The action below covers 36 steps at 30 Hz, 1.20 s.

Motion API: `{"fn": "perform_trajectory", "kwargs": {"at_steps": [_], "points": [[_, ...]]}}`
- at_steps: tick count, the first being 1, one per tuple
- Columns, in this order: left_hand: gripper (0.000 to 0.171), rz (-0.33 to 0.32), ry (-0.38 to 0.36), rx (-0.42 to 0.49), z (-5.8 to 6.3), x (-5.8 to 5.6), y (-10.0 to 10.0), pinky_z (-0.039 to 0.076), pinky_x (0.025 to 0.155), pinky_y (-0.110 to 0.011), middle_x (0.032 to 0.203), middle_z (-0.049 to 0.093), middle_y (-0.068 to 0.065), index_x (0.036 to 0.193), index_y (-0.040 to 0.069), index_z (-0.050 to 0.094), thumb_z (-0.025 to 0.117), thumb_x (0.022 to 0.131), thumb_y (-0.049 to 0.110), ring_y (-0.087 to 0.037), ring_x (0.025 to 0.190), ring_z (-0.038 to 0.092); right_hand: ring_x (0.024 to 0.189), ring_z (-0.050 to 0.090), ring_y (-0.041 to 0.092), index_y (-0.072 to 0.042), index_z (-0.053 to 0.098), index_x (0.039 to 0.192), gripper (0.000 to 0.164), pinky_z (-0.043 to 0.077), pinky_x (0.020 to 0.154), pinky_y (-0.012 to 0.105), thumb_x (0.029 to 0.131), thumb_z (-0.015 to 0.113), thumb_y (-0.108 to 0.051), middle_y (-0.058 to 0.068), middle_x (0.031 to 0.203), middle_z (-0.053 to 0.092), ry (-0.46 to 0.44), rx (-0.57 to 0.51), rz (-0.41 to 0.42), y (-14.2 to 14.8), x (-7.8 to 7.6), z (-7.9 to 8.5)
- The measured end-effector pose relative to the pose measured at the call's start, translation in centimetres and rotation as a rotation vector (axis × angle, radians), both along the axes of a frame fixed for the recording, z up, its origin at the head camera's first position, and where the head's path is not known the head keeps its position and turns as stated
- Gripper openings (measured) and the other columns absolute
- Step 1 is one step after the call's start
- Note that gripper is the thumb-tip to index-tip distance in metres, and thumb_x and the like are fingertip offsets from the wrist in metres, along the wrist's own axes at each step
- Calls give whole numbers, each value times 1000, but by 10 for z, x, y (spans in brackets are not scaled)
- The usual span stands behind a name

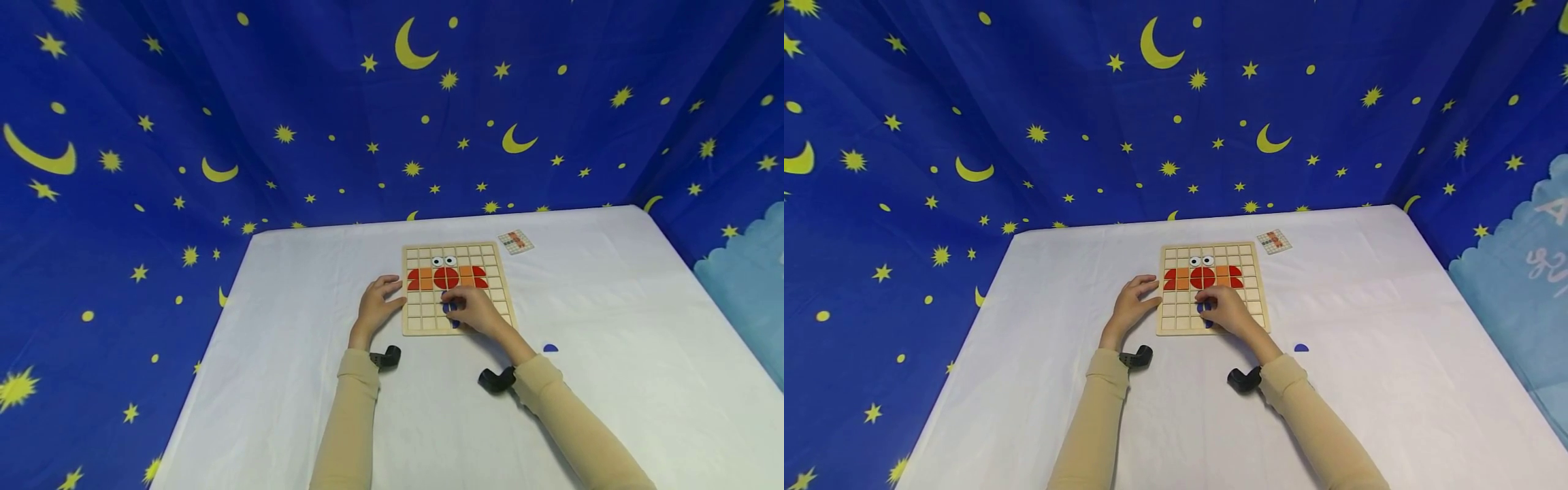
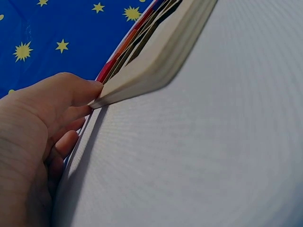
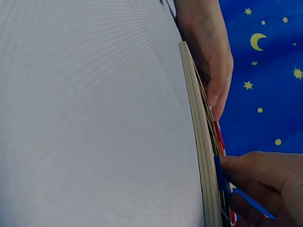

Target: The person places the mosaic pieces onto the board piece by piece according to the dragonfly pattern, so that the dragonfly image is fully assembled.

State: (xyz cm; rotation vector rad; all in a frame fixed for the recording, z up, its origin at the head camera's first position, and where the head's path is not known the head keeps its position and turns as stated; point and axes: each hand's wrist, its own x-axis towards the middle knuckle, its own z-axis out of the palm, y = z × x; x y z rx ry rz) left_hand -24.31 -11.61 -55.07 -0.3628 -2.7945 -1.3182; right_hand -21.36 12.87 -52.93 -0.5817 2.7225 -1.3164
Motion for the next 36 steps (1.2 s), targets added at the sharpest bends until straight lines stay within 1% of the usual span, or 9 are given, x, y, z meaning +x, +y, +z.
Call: {"fn": "perform_trajectory", "kwargs": {"at_steps": [4,11,15,18,24,30,36], "points": [[43,1,-1,-1,0,0,1,38,108,-45,133,57,-8,122,3,64,72,83,20,-28,127,48,90,63,22,-2,69,108,26,52,78,34,81,71,-2,13,105,70,-2,-8,-4,1,0,0],[43,-4,-4,6,1,-1,3,37,109,-45,134,57,-8,122,3,64,72,83,21,-29,128,48,89,64,22,-1,69,108,26,53,77,32,82,71,-3,13,103,70,11,-15,-13,4,0,1],[44,-5,-6,-9,1,-3,3,37,109,-45,134,56,-7,123,4,63,71,84,22,-28,128,47,89,66,23,-1,69,107,25,56,78,34,82,71,-4,13,102,70,2,-59,-48,6,0,4],[43,-3,-3,-11,1,-4,2,37,109,-45,134,57,-7,123,4,64,71,84,22,-28,128,48,90,67,27,0,68,107,25,57,80,37,82,70,-3,16,103,70,3,-115,-80,11,2,8],[43,-7,-2,-12,0,-5,2,37,109,-44,133,57,-7,122,5,64,71,83,22,-28,127,48,92,68,34,5,67,105,25,57,83,40,81,70,1,21,103,68,52,-176,-116,27,10,13],[43,3,-9,-4,-1,-4,1,36,110,-43,133,58,-7,122,5,64,71,83,22,-27,128,48,90,67,33,5,67,105,25,56,81,41,82,70,-1,20,101,69,93,-134,-165,43,21,13],[43,12,-24,1,-3,-2,1,36,111,-43,134,57,-6,123,5,64,72,83,22,-27,129,47,86,66,31,6,67,103,24,56,79,39,80,71,1,18,97,70,124,-97,-219,57,32,14]]}}
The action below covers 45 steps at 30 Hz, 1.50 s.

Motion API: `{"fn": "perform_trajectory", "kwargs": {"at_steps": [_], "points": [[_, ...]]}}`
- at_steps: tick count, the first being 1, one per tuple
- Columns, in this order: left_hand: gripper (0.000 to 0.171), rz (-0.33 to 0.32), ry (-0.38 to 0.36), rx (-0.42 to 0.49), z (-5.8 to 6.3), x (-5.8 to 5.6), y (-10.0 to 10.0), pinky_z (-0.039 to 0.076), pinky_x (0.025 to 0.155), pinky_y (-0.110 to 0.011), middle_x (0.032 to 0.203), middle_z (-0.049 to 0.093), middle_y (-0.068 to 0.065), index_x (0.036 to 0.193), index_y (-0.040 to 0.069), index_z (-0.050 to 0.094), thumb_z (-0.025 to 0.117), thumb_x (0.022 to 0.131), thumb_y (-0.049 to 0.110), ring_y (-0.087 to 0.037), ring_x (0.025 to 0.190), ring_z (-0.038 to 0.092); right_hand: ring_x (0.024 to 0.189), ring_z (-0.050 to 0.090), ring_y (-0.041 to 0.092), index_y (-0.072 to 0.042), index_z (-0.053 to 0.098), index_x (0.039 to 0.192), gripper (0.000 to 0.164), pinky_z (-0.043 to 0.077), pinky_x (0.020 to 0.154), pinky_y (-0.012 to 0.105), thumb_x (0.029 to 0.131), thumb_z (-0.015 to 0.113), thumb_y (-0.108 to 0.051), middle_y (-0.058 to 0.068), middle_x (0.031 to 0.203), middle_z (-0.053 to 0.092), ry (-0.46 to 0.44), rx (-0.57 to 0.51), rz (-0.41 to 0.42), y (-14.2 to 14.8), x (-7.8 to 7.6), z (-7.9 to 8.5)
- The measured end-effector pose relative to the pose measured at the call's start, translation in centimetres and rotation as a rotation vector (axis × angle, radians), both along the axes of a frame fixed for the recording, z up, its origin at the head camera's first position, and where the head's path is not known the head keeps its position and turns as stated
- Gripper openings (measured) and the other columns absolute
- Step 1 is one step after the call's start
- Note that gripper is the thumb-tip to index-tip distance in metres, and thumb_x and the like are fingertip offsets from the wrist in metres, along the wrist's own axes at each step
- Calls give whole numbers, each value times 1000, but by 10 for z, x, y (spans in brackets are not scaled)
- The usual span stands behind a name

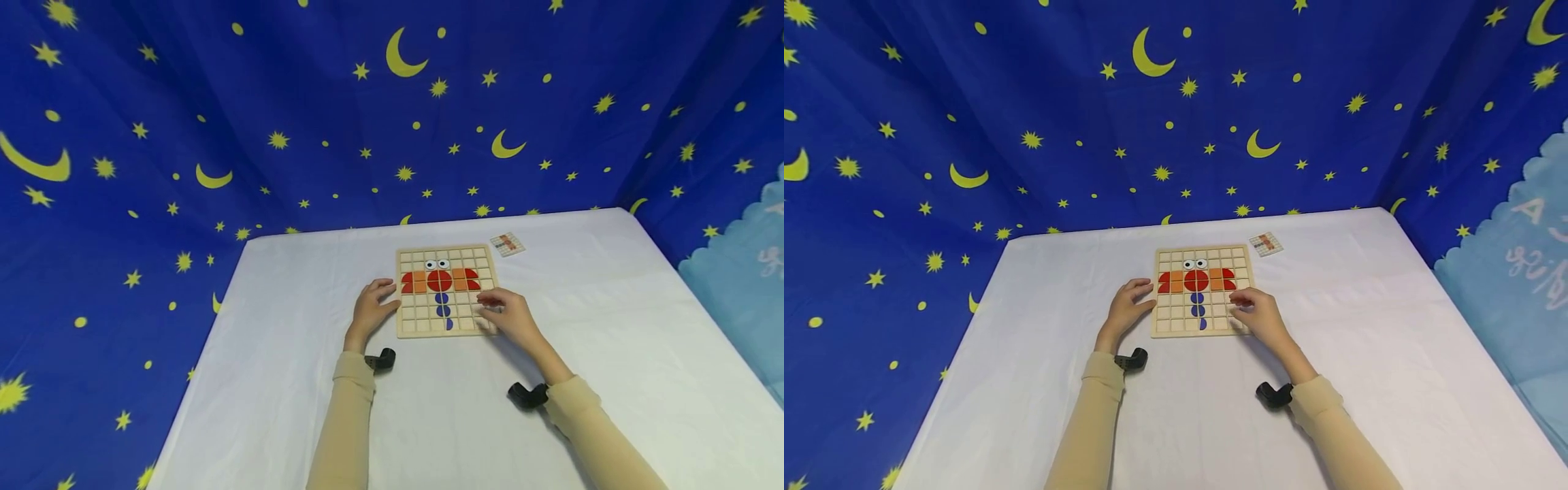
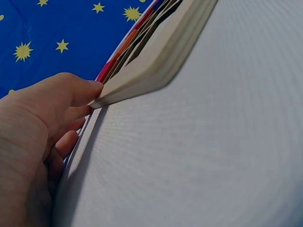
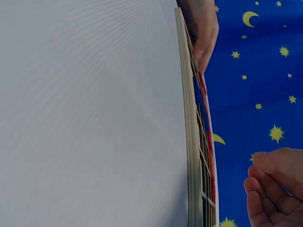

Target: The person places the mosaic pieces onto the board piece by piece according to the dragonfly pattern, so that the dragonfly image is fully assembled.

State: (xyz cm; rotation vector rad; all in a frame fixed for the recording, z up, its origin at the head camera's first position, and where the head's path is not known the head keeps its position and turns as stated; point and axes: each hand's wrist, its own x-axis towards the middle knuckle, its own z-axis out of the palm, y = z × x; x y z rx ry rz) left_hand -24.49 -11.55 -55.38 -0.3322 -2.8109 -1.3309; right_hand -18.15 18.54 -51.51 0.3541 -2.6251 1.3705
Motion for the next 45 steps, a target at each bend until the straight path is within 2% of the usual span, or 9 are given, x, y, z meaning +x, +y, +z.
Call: {"fn": "perform_trajectory", "kwargs": {"at_steps": [8,15,23,26,29,32,36,39,45], "points": [[44,5,-19,4,0,1,-1,35,111,-43,135,56,-5,123,6,64,71,84,22,-26,129,47,80,65,19,4,69,99,22,54,73,25,77,73,2,16,92,71,62,34,-55,19,14,-4],[44,8,-25,14,0,1,0,35,111,-43,135,56,-5,123,6,63,71,83,22,-26,129,46,78,65,17,5,69,98,24,54,72,21,75,74,3,16,92,71,94,21,-103,29,26,-7],[43,11,-20,9,-3,2,1,36,111,-43,134,57,-5,122,6,64,72,83,21,-26,129,47,73,59,-2,4,69,97,22,48,67,11,75,74,4,17,86,71,79,31,-179,42,43,-9],[43,16,-21,16,-2,2,1,35,111,-44,134,57,-5,122,6,64,72,83,21,-26,129,47,72,57,-5,5,69,96,22,47,66,9,74,74,4,17,85,71,80,41,-207,46,48,-7],[43,20,-17,17,-1,2,1,36,111,-44,133,57,-6,122,6,64,72,83,21,-26,128,47,72,57,-4,5,69,96,22,47,65,8,74,74,4,17,85,71,81,62,-232,50,52,-6],[43,18,-14,15,-1,2,1,36,111,-44,133,57,-6,122,6,65,72,82,21,-27,128,47,71,58,-2,5,69,95,23,50,65,13,73,75,3,16,84,71,66,90,-253,54,55,-7],[43,10,-12,20,0,4,0,36,110,-45,133,57,-7,122,5,64,72,83,21,-28,128,48,69,62,10,6,69,95,22,52,64,19,73,75,4,16,84,71,40,106,-259,57,58,-7],[43,5,-9,24,2,4,0,36,110,-46,133,57,-8,122,5,64,71,83,21,-29,128,48,71,64,19,7,68,96,24,52,64,19,73,75,4,17,85,71,25,113,-250,59,61,-6],[43,2,-15,23,3,4,0,35,111,-45,134,57,-7,123,5,64,71,83,21,-28,129,47,72,61,15,7,68,98,29,49,63,18,70,76,4,17,87,70,-7,157,-275,64,71,-7]]}}
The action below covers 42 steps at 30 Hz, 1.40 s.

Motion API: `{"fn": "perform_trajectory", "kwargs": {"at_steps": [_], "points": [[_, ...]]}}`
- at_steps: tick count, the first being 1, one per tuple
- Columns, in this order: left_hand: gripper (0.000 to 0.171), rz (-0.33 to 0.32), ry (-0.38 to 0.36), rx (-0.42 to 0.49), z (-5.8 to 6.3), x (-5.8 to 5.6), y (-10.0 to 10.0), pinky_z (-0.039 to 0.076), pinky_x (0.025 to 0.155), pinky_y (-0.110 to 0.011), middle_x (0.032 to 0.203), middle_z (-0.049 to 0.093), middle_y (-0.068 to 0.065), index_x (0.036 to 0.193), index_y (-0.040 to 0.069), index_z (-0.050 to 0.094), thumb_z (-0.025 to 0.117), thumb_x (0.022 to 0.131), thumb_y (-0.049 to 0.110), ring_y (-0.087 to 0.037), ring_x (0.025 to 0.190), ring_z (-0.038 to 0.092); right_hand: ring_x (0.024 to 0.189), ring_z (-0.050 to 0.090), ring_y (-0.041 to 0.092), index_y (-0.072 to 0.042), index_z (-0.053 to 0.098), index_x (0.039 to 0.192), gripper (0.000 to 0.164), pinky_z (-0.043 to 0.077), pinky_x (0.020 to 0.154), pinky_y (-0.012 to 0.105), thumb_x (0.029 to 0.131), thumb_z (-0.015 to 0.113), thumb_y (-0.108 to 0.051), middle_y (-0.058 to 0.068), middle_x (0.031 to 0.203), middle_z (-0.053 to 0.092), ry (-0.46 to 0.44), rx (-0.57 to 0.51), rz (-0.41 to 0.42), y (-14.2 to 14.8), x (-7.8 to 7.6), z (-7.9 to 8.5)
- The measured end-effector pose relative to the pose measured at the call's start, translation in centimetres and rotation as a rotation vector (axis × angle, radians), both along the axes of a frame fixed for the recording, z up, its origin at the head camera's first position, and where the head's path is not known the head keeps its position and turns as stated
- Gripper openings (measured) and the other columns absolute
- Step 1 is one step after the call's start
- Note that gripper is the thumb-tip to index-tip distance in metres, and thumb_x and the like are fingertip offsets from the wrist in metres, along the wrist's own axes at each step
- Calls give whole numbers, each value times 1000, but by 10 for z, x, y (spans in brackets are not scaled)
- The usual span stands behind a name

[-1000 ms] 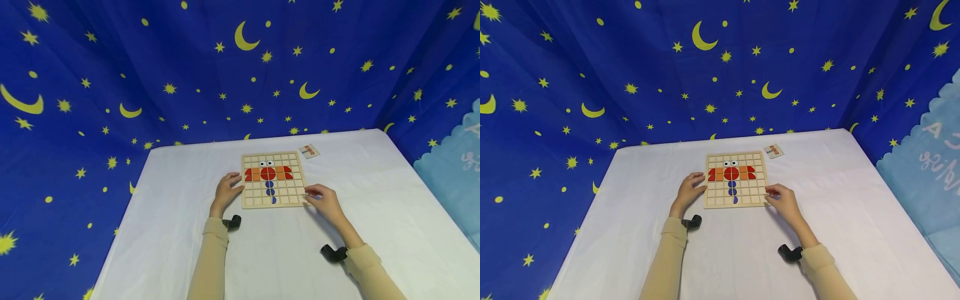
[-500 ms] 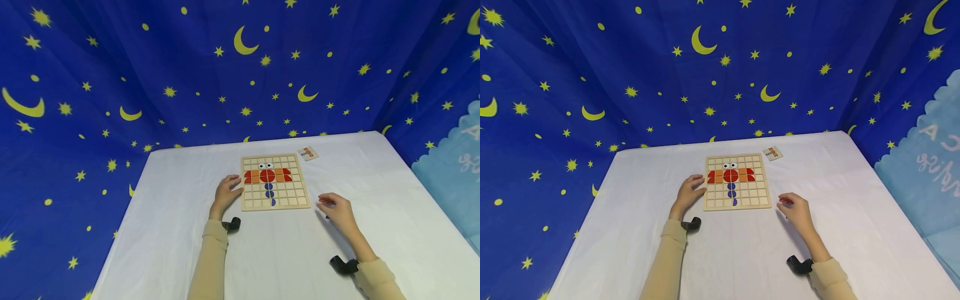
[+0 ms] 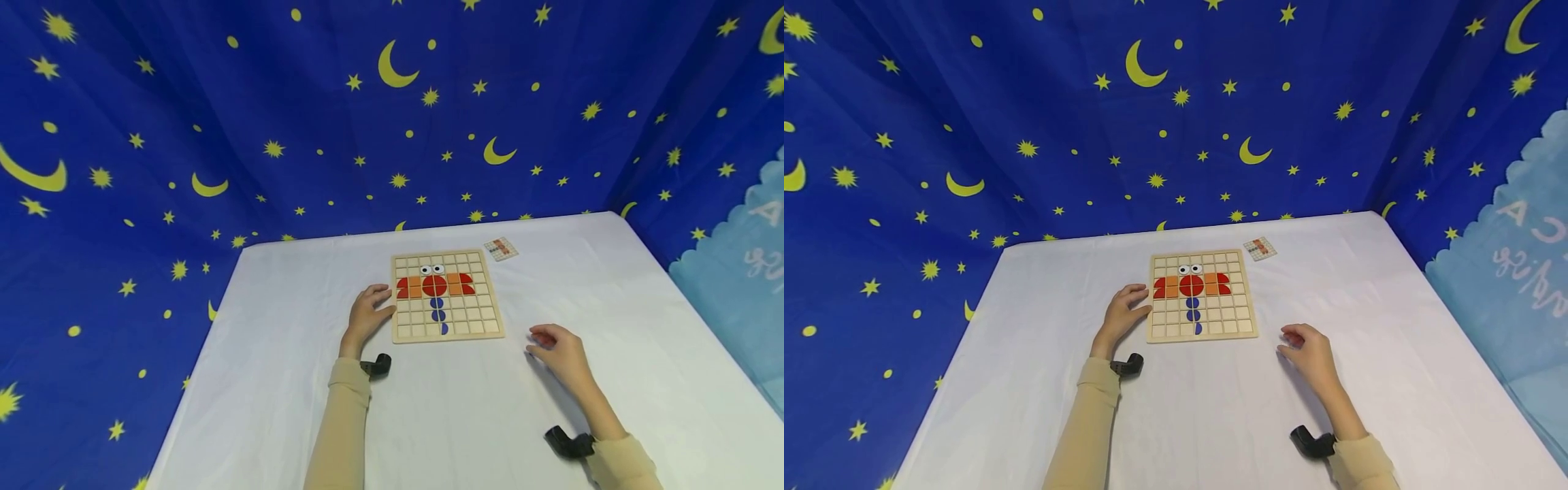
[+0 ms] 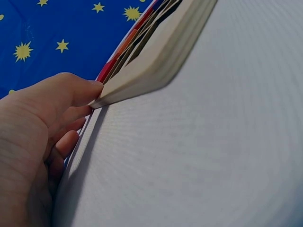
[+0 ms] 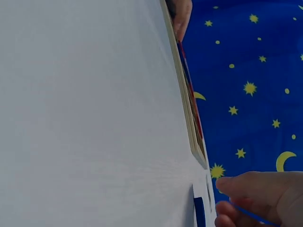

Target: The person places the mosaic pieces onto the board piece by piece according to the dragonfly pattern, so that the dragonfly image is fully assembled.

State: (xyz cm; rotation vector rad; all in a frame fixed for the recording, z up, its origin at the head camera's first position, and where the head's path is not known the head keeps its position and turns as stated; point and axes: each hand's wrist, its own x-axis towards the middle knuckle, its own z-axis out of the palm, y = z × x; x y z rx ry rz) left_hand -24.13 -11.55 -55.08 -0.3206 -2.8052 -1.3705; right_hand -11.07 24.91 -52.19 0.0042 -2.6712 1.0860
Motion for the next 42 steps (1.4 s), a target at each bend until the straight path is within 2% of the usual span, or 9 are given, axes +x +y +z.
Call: {"fn": "perform_trajectory", "kwargs": {"at_steps": [3,6,9,13,18,27,34,38,42], "points": [[43,-7,14,21,-1,1,-1,35,111,-47,133,57,-8,122,5,64,71,84,22,-30,128,47,69,57,15,7,68,96,30,47,60,18,68,78,3,16,84,68,5,28,-25,1,5,-2],[43,-16,75,29,-2,3,-1,37,108,-47,130,59,-7,121,5,65,69,84,28,-30,125,49,67,55,15,6,68,94,30,45,58,18,66,79,3,16,84,67,32,44,-45,2,7,-5],[44,-17,96,34,-3,3,-2,38,107,-46,130,59,-6,120,7,66,69,84,31,-29,124,49,65,54,12,6,68,92,29,45,57,18,65,80,2,15,83,67,42,48,-58,2,8,-8],[44,-12,45,25,-2,1,0,36,109,-49,133,57,-7,122,5,64,70,83,25,-31,127,48,64,52,7,6,68,90,27,44,56,18,66,80,0,13,81,66,16,59,-61,2,8,-12],[44,6,-6,-7,-1,-1,0,35,111,-44,134,57,-6,123,6,64,72,83,21,-27,129,47,65,52,8,5,68,89,25,44,57,18,67,79,0,14,82,65,12,66,-58,1,8,-13],[44,6,-1,-7,-1,-1,0,35,111,-45,134,57,-7,123,6,63,72,83,22,-28,129,47,63,45,9,3,68,84,20,39,54,21,69,80,-3,10,76,59,16,106,-70,-2,6,-17],[44,12,3,-3,-2,0,0,35,111,-45,134,57,-7,123,6,64,72,83,21,-28,129,47,62,47,8,0,69,75,10,40,53,20,69,77,1,8,75,59,22,115,-59,-4,6,-17],[44,13,2,1,-2,0,0,35,111,-44,134,57,-7,122,5,64,73,82,21,-28,128,47,67,53,12,0,70,81,14,45,58,19,69,76,4,8,79,61,17,92,-30,-4,6,-15],[44,10,1,-1,-2,0,0,35,111,-44,134,57,-7,123,6,64,73,83,21,-27,129,47,76,58,21,4,69,93,26,50,64,20,68,76,7,13,88,63,-5,50,3,-3,7,-12]]}}
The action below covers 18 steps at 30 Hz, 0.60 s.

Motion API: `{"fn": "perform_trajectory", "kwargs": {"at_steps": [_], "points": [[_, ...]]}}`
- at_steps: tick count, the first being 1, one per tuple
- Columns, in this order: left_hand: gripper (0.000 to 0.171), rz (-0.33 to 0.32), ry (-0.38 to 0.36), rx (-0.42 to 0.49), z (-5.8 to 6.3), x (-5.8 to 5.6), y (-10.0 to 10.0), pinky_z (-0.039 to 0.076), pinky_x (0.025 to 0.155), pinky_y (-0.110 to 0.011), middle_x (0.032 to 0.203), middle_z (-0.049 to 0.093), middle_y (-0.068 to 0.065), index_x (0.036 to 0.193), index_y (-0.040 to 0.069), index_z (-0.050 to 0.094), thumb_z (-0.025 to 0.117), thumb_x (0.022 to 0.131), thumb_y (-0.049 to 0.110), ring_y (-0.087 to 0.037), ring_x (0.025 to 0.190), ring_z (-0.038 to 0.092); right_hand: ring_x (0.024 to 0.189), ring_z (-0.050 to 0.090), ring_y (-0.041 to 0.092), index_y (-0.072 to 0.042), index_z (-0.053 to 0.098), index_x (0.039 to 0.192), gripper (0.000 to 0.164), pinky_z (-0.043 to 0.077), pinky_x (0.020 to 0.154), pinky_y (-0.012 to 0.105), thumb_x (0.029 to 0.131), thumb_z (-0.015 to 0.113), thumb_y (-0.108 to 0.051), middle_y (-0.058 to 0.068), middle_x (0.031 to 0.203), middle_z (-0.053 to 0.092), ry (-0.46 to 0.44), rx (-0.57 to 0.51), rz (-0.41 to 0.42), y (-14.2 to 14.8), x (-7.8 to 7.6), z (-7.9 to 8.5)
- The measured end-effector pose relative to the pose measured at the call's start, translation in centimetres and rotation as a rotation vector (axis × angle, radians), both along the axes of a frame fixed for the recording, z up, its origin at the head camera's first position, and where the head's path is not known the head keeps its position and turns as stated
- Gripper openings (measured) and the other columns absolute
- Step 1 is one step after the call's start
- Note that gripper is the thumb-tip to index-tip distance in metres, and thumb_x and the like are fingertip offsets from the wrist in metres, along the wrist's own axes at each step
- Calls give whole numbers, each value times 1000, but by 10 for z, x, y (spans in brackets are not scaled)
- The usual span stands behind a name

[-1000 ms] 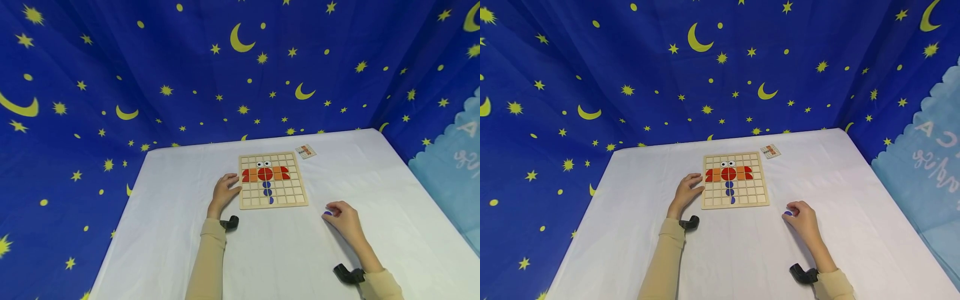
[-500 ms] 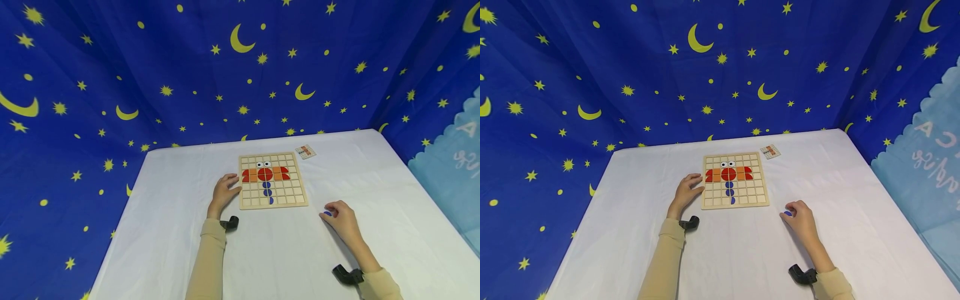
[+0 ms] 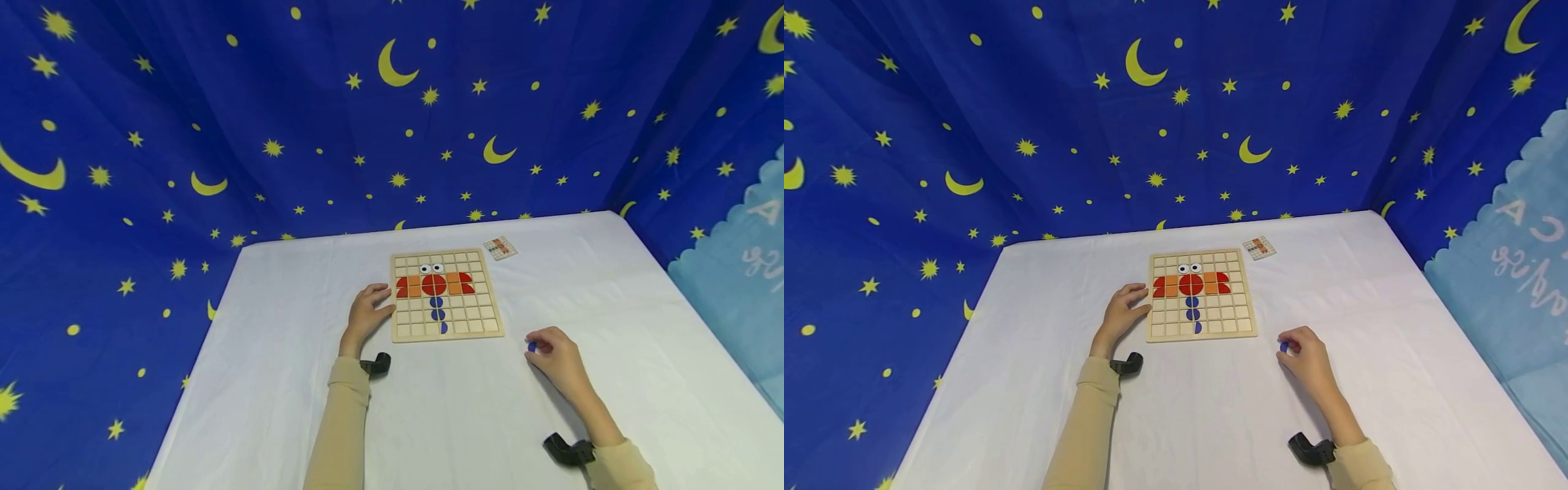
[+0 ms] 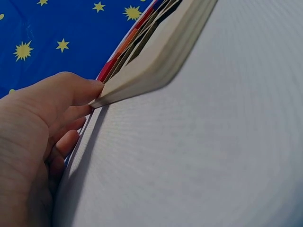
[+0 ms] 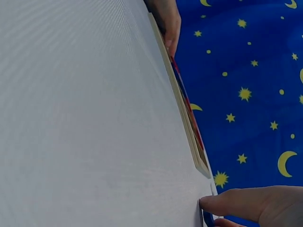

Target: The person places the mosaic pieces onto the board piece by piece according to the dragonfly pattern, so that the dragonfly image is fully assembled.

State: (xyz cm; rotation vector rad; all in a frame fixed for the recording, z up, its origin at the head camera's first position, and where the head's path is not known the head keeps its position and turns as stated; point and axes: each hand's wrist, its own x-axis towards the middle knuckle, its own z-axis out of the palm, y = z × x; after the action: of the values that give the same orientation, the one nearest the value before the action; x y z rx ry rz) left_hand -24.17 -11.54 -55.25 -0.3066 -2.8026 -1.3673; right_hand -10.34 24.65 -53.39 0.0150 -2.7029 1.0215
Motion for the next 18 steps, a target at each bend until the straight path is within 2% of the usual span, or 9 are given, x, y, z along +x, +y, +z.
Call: {"fn": "perform_trajectory", "kwargs": {"at_steps": [3,6,13,18], "points": [[44,-1,-1,-3,0,0,0,35,111,-44,134,57,-7,123,6,64,72,83,21,-27,129,47,79,61,25,6,67,100,33,52,67,20,68,76,7,17,93,65,-20,-20,4,3,0,1],[44,1,-3,-1,0,0,0,35,111,-44,134,56,-6,123,6,64,73,83,21,-27,129,47,79,62,23,8,66,103,36,54,68,18,68,75,8,19,95,67,-32,-43,10,5,-1,0],[44,-1,-4,-5,0,0,0,35,111,-44,135,56,-6,123,6,63,73,83,21,-27,130,46,75,58,1,9,65,103,38,51,66,10,67,77,8,20,93,69,-23,-85,2,11,-3,-5],[44,-1,-8,-9,-1,0,0,34,112,-44,135,56,-6,124,6,63,72,83,22,-27,130,46,70,56,-3,9,67,100,36,48,62,9,66,79,8,17,85,69,0,-91,-10,12,-3,-6]]}}
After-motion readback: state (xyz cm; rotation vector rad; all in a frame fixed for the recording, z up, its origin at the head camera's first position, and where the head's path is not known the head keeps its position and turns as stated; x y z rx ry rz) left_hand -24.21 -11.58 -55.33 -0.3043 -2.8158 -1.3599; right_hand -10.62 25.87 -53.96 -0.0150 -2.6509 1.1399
